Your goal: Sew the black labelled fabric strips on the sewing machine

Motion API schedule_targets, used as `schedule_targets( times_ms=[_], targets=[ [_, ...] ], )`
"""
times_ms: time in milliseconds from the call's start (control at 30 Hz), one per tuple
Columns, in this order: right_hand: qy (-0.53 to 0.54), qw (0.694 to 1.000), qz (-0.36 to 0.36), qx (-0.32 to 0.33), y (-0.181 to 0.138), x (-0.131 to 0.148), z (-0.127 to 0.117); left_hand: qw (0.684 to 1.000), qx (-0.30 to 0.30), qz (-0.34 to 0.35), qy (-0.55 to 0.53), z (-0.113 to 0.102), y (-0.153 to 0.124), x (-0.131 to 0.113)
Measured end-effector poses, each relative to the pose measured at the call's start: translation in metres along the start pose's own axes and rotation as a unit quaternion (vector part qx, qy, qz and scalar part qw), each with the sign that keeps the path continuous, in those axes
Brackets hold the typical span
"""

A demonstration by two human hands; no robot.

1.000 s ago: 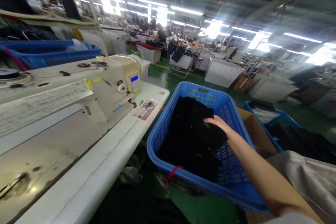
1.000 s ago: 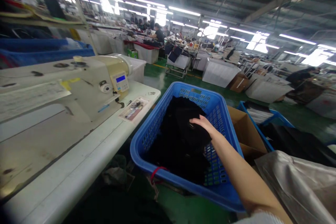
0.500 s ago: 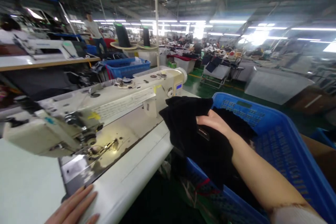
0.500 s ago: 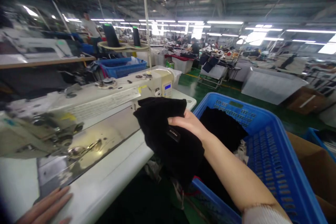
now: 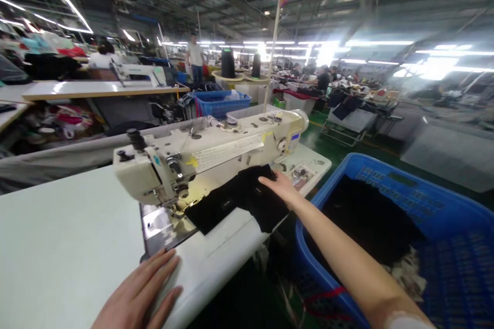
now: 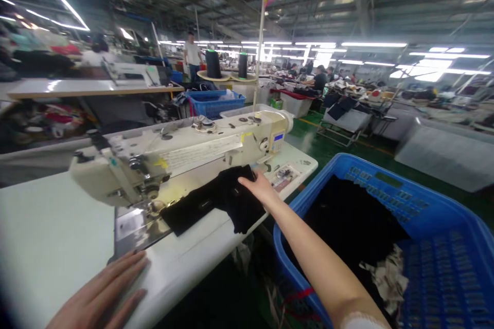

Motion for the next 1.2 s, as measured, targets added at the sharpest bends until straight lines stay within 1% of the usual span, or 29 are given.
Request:
schedule_targets(
  times_ms=[67, 100, 167, 233, 267, 300, 367, 400, 433, 500, 567, 600, 633, 700, 767, 800, 867, 900, 967, 1000, 1067, 1133, 1200],
  targets=[
    [-0.062, 0.997, -0.005, -0.036, 0.001, -0.002, -0.013, 0.999, -0.030, 0.014, 0.005, -0.010, 0.008, -0.017],
    [-0.092, 0.994, -0.009, -0.058, 0.000, -0.002, -0.021, 0.999, -0.034, 0.026, 0.003, -0.013, 0.013, -0.027],
    [-0.146, 0.983, -0.019, -0.109, -0.007, 0.001, -0.038, 0.999, -0.030, 0.037, -0.007, -0.015, 0.024, -0.042],
    [-0.186, 0.971, -0.053, -0.138, -0.021, 0.010, -0.045, 0.999, -0.038, 0.033, -0.019, -0.014, 0.039, -0.050],
    [-0.201, 0.967, -0.081, -0.135, -0.030, 0.017, -0.043, 0.999, -0.035, 0.025, -0.023, -0.011, 0.047, -0.051],
    [-0.214, 0.963, -0.112, -0.119, -0.040, 0.024, -0.036, 0.999, -0.018, 0.013, -0.024, -0.005, 0.057, -0.051],
    [-0.235, 0.954, -0.176, -0.062, -0.062, 0.037, -0.014, 1.000, 0.002, 0.002, -0.010, 0.004, 0.077, -0.050],
    [-0.253, 0.946, -0.202, -0.035, -0.072, 0.042, -0.002, 1.000, 0.006, -0.001, 0.004, 0.008, 0.088, -0.050],
    [-0.282, 0.933, -0.224, -0.014, -0.081, 0.044, 0.010, 0.999, 0.024, -0.002, 0.022, 0.013, 0.098, -0.050],
    [-0.342, 0.906, -0.248, 0.004, -0.091, 0.045, 0.027, 0.995, 0.080, -0.015, 0.061, 0.024, 0.115, -0.051],
    [-0.372, 0.891, -0.258, 0.004, -0.093, 0.042, 0.036, 0.988, 0.126, -0.016, 0.087, 0.031, 0.124, -0.055],
    [-0.372, 0.890, -0.262, 0.003, -0.091, 0.040, 0.038, 0.987, 0.129, -0.014, 0.092, 0.031, 0.126, -0.058],
    [-0.374, 0.887, -0.270, 0.005, -0.090, 0.039, 0.039, 0.989, 0.113, -0.011, 0.093, 0.027, 0.127, -0.061],
    [-0.375, 0.881, -0.289, 0.011, -0.085, 0.039, 0.040, 0.996, 0.038, -0.006, 0.084, 0.010, 0.124, -0.067],
    [-0.375, 0.875, -0.307, 0.019, -0.079, 0.041, 0.041, 0.996, -0.050, 0.010, 0.074, -0.015, 0.116, -0.073],
    [-0.373, 0.872, -0.316, 0.025, -0.076, 0.042, 0.041, 0.994, -0.082, 0.025, 0.068, -0.028, 0.110, -0.078],
    [-0.365, 0.870, -0.328, 0.033, -0.066, 0.044, 0.043, 0.989, -0.122, 0.056, 0.057, -0.052, 0.097, -0.086],
    [-0.359, 0.872, -0.331, 0.034, -0.060, 0.045, 0.043, 0.988, -0.129, 0.064, 0.049, -0.062, 0.091, -0.089],
    [-0.343, 0.880, -0.327, 0.029, -0.047, 0.049, 0.042, 0.991, -0.113, 0.061, 0.036, -0.076, 0.079, -0.091],
    [-0.333, 0.886, -0.323, 0.024, -0.043, 0.051, 0.041, 0.993, -0.095, 0.054, 0.033, -0.078, 0.072, -0.090],
    [-0.308, 0.898, -0.313, 0.011, -0.040, 0.059, 0.039, 0.998, -0.050, 0.034, 0.027, -0.077, 0.057, -0.083],
    [-0.276, 0.910, -0.308, -0.002, -0.050, 0.070, 0.038, 0.999, -0.023, 0.017, 0.014, -0.073, 0.041, -0.074],
    [-0.243, 0.919, -0.310, -0.005, -0.072, 0.083, 0.040, 1.000, -0.012, 0.004, 0.002, -0.071, 0.028, -0.065]
  ],
)
Point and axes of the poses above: each hand's wrist, its own y-axis towards the middle knuckle, its own z-axis out of the palm, x = y × z, the point moved 7 cm from there along y, towards the middle knuckle, and after that the axes turned 5 degrees about -y, right-handed, at the moved point
